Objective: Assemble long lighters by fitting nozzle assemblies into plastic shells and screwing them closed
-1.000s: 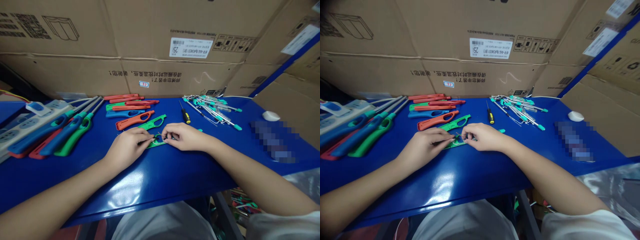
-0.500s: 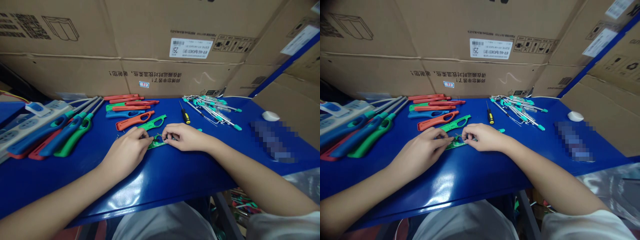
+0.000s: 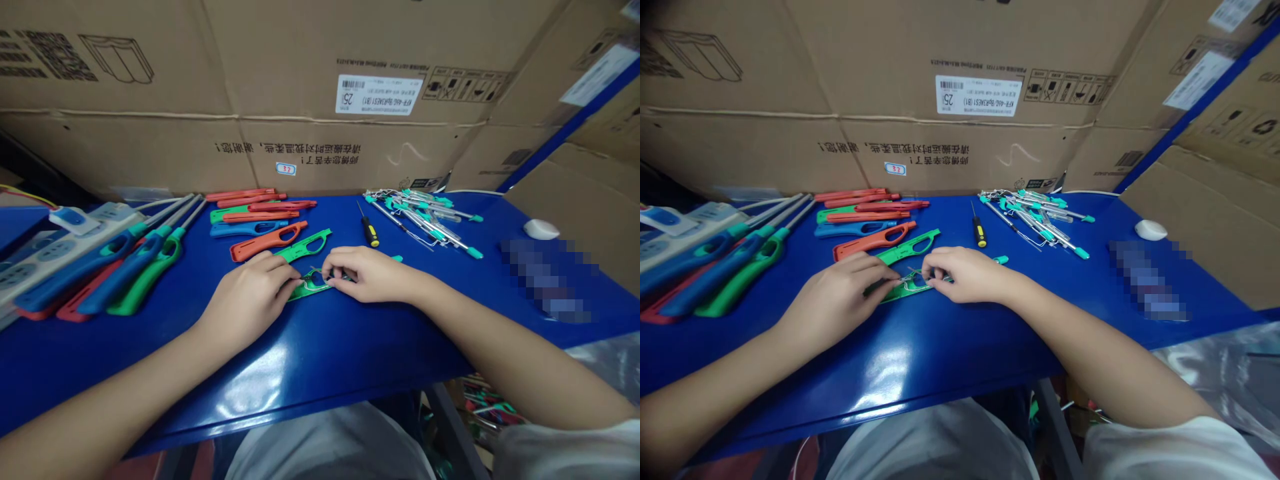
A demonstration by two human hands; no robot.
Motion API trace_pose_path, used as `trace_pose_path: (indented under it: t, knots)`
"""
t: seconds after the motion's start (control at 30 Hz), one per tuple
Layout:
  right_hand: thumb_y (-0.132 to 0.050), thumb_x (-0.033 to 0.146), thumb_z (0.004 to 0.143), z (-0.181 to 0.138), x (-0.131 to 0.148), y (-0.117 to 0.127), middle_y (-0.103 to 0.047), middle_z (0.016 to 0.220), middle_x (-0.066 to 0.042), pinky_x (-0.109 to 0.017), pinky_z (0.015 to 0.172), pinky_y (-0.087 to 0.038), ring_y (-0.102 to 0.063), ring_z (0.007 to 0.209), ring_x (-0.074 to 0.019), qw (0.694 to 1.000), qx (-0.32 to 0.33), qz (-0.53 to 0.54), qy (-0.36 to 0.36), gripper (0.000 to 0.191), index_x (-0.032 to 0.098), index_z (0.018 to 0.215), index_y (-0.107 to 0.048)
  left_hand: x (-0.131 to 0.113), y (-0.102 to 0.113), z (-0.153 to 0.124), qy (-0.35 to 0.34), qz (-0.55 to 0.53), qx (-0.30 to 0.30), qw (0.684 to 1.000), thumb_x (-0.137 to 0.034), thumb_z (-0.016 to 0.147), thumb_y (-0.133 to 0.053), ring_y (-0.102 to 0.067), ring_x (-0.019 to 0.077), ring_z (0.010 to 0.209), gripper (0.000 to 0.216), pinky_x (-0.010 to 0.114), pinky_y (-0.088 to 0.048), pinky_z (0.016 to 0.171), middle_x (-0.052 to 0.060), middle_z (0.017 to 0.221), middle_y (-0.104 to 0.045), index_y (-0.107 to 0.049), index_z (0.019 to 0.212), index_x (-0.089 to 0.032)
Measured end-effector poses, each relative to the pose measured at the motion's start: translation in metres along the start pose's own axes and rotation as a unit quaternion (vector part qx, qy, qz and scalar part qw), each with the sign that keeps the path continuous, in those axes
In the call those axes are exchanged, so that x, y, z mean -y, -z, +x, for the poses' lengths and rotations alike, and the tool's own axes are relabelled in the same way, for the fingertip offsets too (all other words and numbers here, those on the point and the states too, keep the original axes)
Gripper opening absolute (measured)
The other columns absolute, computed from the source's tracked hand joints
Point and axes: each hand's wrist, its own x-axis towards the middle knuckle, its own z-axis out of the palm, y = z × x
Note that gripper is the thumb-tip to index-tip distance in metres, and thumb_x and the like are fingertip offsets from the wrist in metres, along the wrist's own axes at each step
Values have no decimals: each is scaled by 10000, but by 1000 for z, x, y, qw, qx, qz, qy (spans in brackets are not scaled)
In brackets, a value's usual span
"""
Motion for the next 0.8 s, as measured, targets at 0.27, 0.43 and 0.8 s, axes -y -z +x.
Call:
trace_pose_path:
  t: [0.27,0.43,0.8]
  knots:
    - [-597,62,840,0,0,-1,-621,876,-5,-239,662,-389,-531,717,-111,1000,0,-9,2,171,167,957,-666,-8,1,-2,-38,93,-9,995,-214,1013,-529,-667,278,867,237,401,-548,718,83,896,-718,-726,911,-133]
    - [-587,66,845,0,-1,-2,-623,872,-10,-244,665,-388,-532,723,-120,1000,-3,-6,8,167,174,950,-660,-13,0,-3,-54,144,-6,988,-195,1012,-523,-654,286,863,224,401,-550,710,98,881,-705,-716,925,-124]
    - [-592,84,856,1,-1,-1,-618,866,-7,-242,663,-385,-531,719,-116,1000,-4,-18,14,154,171,961,-664,-23,-3,-4,-42,208,19,977,-131,944,-603,-644,309,845,87,395,-525,628,103,855,-666,-676,896,-124]
